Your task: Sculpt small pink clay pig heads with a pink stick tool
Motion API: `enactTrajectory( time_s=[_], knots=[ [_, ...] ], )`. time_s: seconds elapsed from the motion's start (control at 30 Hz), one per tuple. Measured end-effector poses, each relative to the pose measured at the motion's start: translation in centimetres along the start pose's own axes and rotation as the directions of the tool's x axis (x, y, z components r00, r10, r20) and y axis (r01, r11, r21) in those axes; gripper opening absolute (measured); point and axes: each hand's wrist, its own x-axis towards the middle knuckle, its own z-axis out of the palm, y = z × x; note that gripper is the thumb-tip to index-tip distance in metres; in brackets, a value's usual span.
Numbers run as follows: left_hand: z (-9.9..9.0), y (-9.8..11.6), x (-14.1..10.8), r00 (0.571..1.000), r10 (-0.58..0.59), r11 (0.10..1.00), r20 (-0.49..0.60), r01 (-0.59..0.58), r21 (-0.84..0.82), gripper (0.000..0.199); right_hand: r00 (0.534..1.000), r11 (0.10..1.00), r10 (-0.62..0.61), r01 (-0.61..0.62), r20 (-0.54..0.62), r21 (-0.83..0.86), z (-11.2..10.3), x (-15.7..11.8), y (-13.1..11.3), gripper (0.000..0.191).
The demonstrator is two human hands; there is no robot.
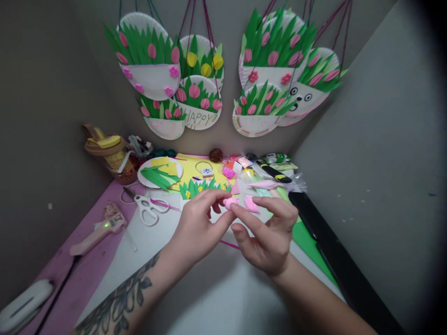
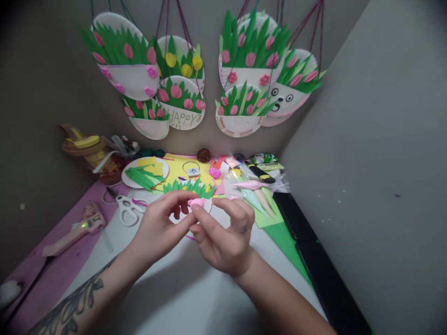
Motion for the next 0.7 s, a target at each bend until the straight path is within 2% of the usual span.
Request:
enactTrajectory(
  time_s=[0.3, 0.37, 0.43, 0.53, 0.7],
  knots=[
    [0.0, -0.2, -0.1, 1.000, -0.006, 1.000, 0.009, 0.007, -0.005, 0.017, 0.999, 0.996, -0.044, 0.043, -0.017, -0.082, 0.2, -0.3, 0.1, 0.033],
    [-0.1, -0.1, -0.1, 0.999, -0.048, 0.997, 0.020, 0.049, -0.053, 0.018, 0.998, 1.000, 0.017, -0.018, -0.057, -0.018, 0.2, -0.3, 0.2, 0.042],
    [-0.3, 0.0, 0.1, 0.994, -0.090, 0.989, 0.058, 0.097, -0.115, 0.021, 0.988, 0.985, 0.144, -0.137, -0.058, 0.110, 0.3, -0.3, 0.4, 0.048],
    [-0.6, 0.1, 0.2, 0.988, -0.109, 0.974, 0.113, 0.129, -0.186, 0.024, 0.956, 0.905, 0.291, -0.288, 0.038, 0.313, 0.4, -0.1, 0.8, 0.042],
    [-0.8, 0.0, 0.2, 0.993, -0.062, 0.975, 0.096, 0.080, -0.205, 0.024, 0.950, 0.821, 0.286, -0.311, 0.127, 0.478, 0.3, 0.1, 1.1, 0.032]
  ],
)
